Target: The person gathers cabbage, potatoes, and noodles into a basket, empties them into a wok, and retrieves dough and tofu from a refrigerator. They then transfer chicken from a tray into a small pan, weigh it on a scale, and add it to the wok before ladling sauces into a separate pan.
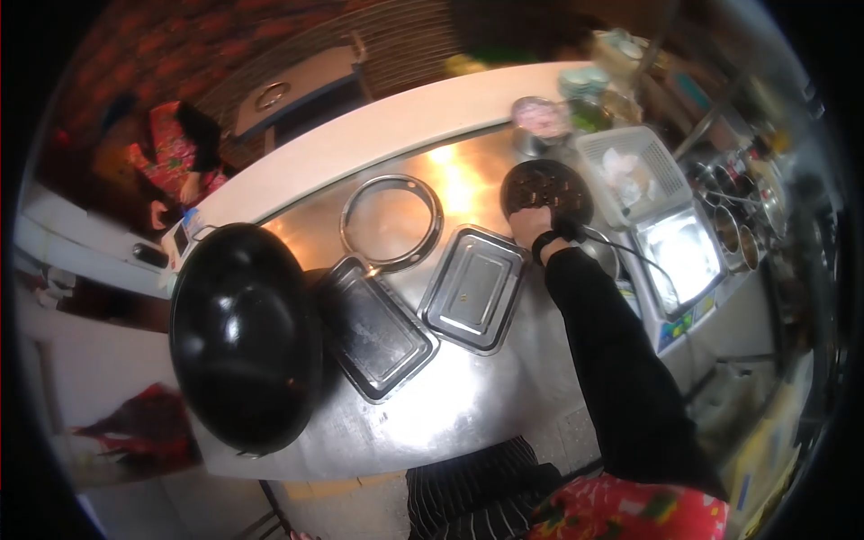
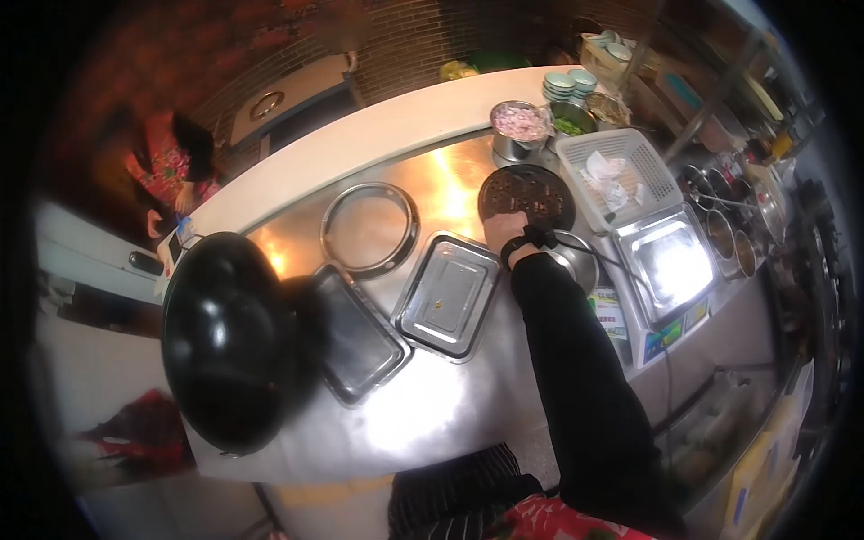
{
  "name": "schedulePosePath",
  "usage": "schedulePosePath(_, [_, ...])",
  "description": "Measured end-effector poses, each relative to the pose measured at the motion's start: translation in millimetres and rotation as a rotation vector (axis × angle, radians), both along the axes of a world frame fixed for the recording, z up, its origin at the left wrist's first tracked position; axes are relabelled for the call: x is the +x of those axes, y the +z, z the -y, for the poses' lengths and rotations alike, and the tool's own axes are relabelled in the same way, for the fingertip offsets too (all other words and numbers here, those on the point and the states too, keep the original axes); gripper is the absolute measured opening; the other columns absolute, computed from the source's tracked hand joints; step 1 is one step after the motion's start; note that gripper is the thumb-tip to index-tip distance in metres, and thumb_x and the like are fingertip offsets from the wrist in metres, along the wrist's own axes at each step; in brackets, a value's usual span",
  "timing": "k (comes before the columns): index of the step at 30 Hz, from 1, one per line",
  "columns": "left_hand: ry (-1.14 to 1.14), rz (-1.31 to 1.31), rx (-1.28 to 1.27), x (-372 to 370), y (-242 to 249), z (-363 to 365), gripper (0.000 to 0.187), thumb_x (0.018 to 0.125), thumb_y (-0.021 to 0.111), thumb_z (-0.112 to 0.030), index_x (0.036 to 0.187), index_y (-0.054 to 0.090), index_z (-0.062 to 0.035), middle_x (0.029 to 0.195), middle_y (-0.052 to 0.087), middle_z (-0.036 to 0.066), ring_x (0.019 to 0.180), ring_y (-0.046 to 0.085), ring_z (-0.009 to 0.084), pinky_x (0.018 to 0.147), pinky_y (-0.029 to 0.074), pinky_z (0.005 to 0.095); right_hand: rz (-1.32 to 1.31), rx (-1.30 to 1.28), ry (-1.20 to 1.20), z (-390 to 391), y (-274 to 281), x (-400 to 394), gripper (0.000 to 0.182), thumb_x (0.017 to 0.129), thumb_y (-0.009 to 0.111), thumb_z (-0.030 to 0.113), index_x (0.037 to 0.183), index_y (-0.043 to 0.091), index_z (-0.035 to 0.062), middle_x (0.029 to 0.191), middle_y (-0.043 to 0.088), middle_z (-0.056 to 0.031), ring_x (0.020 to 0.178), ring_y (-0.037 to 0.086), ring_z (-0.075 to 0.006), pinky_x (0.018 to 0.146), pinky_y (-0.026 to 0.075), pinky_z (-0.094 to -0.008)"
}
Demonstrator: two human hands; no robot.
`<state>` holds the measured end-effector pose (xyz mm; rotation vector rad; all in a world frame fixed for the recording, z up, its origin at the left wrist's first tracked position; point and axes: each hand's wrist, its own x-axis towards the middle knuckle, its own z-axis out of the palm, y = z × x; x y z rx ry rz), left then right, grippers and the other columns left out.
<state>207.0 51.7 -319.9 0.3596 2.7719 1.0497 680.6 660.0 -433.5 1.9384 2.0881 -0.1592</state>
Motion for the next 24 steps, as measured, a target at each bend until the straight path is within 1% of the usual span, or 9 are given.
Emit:
schedulePosePath(6, [0.116,0.089,0.194,-19,-7,44,0.050,0.100,0.052,-0.026,0.139,0.043,0.0033,0.139,0.048,0.023,0.119,0.052,0.0361,0.099,0.045,0.0455,0.158,0.149,0.252,3,35,-4,0.020,0.084,0.058,0.018,0.092,0.074,0.0078,0.093,0.072,-0.0079,0.085,0.068,-0.0252,0.072,0.050,-0.0446])
schedulePosePath(8, [0.229,0.135,0.171,-21,2,38,0.048,0.100,0.051,-0.025,0.138,0.044,0.0032,0.137,0.050,0.021,0.119,0.052,0.0353,0.099,0.045,0.0452,-0.010,0.374,0.291,6,83,-10,0.015,0.080,0.061,0.017,0.082,0.070,0.0058,0.083,0.069,-0.0107,0.079,0.067,-0.0288,0.070,0.051,-0.0438])
schedulePosePath(9, [0.157,0.087,-0.124,-19,20,27,0.043,0.101,0.049,-0.023,0.136,0.047,0.0020,0.132,0.054,0.020,0.116,0.055,0.0348,0.097,0.047,0.0449,-0.156,0.538,0.382,3,92,-7,0.013,0.079,0.061,0.016,0.081,0.067,0.0048,0.079,0.066,-0.0128,0.078,0.065,-0.0311,0.069,0.051,-0.0433])
schedulePosePath(12, [0.095,-0.022,0.282,-84,-48,32,0.038,0.097,0.055,-0.014,0.131,0.050,0.0031,0.118,0.059,0.014,0.104,0.056,0.0209,0.088,0.048,0.0336,-0.518,0.865,0.441,18,151,-67,0.012,0.082,0.059,0.013,0.078,0.056,0.0017,0.073,0.060,-0.0186,0.072,0.060,-0.0369,0.065,0.048,-0.0446])
schedulePosePath(14, [-0.030,0.006,0.362,-94,-34,-25,0.037,0.096,0.056,-0.011,0.130,0.050,0.0028,0.115,0.060,0.012,0.101,0.057,0.0177,0.085,0.049,0.0313,-0.778,0.657,0.273,42,194,-113,0.019,0.089,0.059,0.012,0.075,0.047,0.0030,0.066,0.054,-0.0102,0.059,0.053,-0.0255,0.056,0.041,-0.0379])
schedulePosePath(17, [-0.196,0.065,0.424,-130,-60,-62,0.032,0.096,0.055,-0.005,0.127,0.051,0.0025,0.109,0.063,0.011,0.093,0.060,0.0158,0.083,0.051,0.0303,-1.505,0.394,0.198,76,229,-200,0.031,0.096,0.058,0.011,0.071,0.039,0.0108,0.069,0.035,0.0082,0.065,0.031,-0.0011,0.053,0.026,-0.0202])
schedulePosePath(19, [-0.255,0.160,0.464,-136,-64,-84,0.031,0.097,0.052,-0.003,0.127,0.050,0.0030,0.107,0.064,0.012,0.089,0.062,0.0159,0.082,0.052,0.0298,-1.608,0.282,0.187,84,218,-260,0.029,0.093,0.060,0.009,0.071,0.041,0.0120,0.068,0.043,0.0070,0.064,0.039,-0.0013,0.053,0.033,-0.0190])
schedulePosePath(21, [-0.328,0.245,0.502,-133,-72,-99,0.030,0.098,0.049,-0.001,0.128,0.049,0.0036,0.105,0.064,0.013,0.086,0.063,0.0160,0.081,0.052,0.0292,-1.736,-0.171,-0.213,116,221,-343,0.024,0.091,0.062,0.009,0.071,0.049,0.0126,0.071,0.058,0.0013,0.060,0.057,-0.0077,0.051,0.050,-0.0236])
schedulePosePath(24, [-0.292,0.479,0.580,-116,-94,-100,0.036,0.101,0.053,-0.020,0.127,0.049,0.0043,0.099,0.064,0.008,0.079,0.060,0.0127,0.077,0.051,0.0281,-1.793,-0.575,-0.387,126,132,-430,0.024,0.090,0.065,0.010,0.073,0.049,0.0132,0.065,0.051,-0.0007,0.054,0.055,-0.0122,0.049,0.052,-0.0271])
